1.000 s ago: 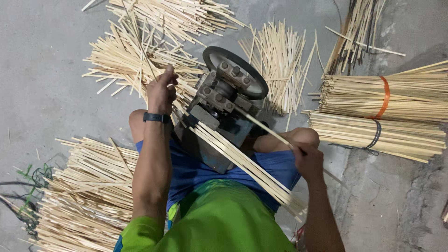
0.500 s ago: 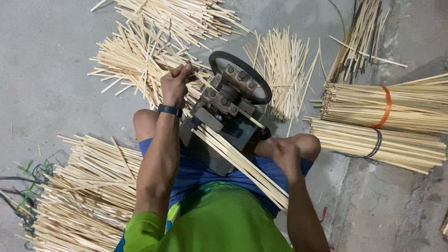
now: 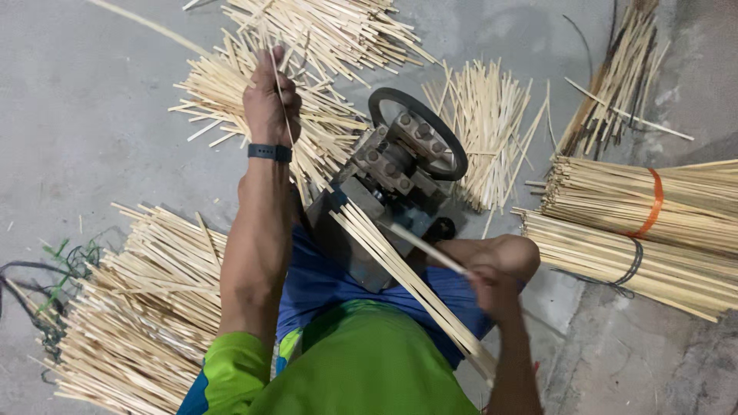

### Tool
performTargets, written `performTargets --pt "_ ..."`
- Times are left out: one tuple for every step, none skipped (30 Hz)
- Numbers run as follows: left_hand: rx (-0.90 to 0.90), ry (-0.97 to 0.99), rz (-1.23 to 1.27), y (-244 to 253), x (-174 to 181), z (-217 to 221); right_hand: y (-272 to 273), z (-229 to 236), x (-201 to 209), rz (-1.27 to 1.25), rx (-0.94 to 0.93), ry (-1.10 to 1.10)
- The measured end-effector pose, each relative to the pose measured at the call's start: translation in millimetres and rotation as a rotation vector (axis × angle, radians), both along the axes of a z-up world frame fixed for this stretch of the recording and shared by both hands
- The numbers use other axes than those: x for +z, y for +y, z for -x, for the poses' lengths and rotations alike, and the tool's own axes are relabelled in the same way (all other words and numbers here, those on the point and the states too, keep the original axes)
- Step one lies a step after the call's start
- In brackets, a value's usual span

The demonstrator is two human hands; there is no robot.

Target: The person feeds thin bamboo sticks into a processing machine one by one, then pauses to gather a bundle of sticks from the floor and continues feeding the machine by hand.

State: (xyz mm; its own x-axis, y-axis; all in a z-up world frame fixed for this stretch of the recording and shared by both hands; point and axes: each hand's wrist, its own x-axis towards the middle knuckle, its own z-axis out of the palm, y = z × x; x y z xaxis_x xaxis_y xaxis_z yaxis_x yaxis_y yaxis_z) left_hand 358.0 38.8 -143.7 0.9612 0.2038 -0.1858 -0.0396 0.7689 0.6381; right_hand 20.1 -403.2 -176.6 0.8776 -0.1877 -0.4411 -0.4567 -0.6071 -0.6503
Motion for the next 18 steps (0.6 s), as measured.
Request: performTargets --pt "-0.007 0.055 -0.018 2.6 -3.4 0.5 -9.1 -1.3 1.5 0.039 -0.057 -0.052" --pt "-0.023 0.112 -0.032 2.2 -10.4 -0.6 -13.3 0.6 5.1 0.041 -0.061 -0.051" --pt "-0.027 0.114 -0.031 5.1 -20.0 -3.0 -20.7 -0.1 13.6 0.147 -0.12 -0.034" --pt "-0.023 0.131 -0.065 12.1 -31.1 -9.7 -23.8 -3.0 21.8 0.256 -0.185 -0.016" --pt "0.007 0.138 -0.134 21.1 -44.2 -16.9 -20.8 -8.9 27.1 0.26 -0.195 -0.014" --pt "0.041 0.159 -0.241 30.8 -57.5 -25.5 -15.1 -15.3 31.8 0.275 -0.117 -0.126" --pt "0.095 0.184 -0.426 35.9 -69.1 -32.2 -8.3 -22.1 36.5 0.29 -0.037 -0.237" --pt "0.145 0.197 -0.667 37.3 -76.8 -33.9 0.2 -31.6 39.6 0.291 -0.043 -0.236" --pt "0.185 0.199 -0.858 36.7 -80.9 -32.2 10.4 -41.0 41.7 0.301 0.063 -0.436" --pt "0.163 0.208 -0.947 32.4 -81.3 -26.4 20.6 -51.1 43.4 0.309 0.171 -0.637" --pt "0.072 0.314 -0.956 26.4 -74.9 -16.4 29.9 -59.8 45.0 0.31 0.166 -0.639" --pt "-0.083 0.417 -0.906 19.2 -62.9 -4.5 38.0 -66.5 45.7 0.256 0.108 -0.562" --pt "-0.238 0.516 -0.851 6.0 -51.0 7.9 45.0 -72.0 46.1 0.202 0.051 -0.484" --pt "-0.258 0.456 -0.854 -10.7 -40.0 18.2 51.1 -78.7 46.0 0.2 0.052 -0.486" --pt "-0.279 0.396 -0.856 -22.8 -30.2 26.2 56.5 -84.5 45.9 0.216 0.06 -0.474" --pt "-0.276 0.395 -0.856 -31.9 -23.6 33.7 59.8 -88.3 46.8 0.233 0.068 -0.464" --pt "-0.309 0.361 -0.792 -38.9 -20.5 40.5 61.9 -89.7 48.1 0.233 0.07 -0.466" --pt "-0.339 0.326 -0.726 -43.0 -20.3 43.4 63.0 -91.0 49.1 0.237 0.067 -0.423"
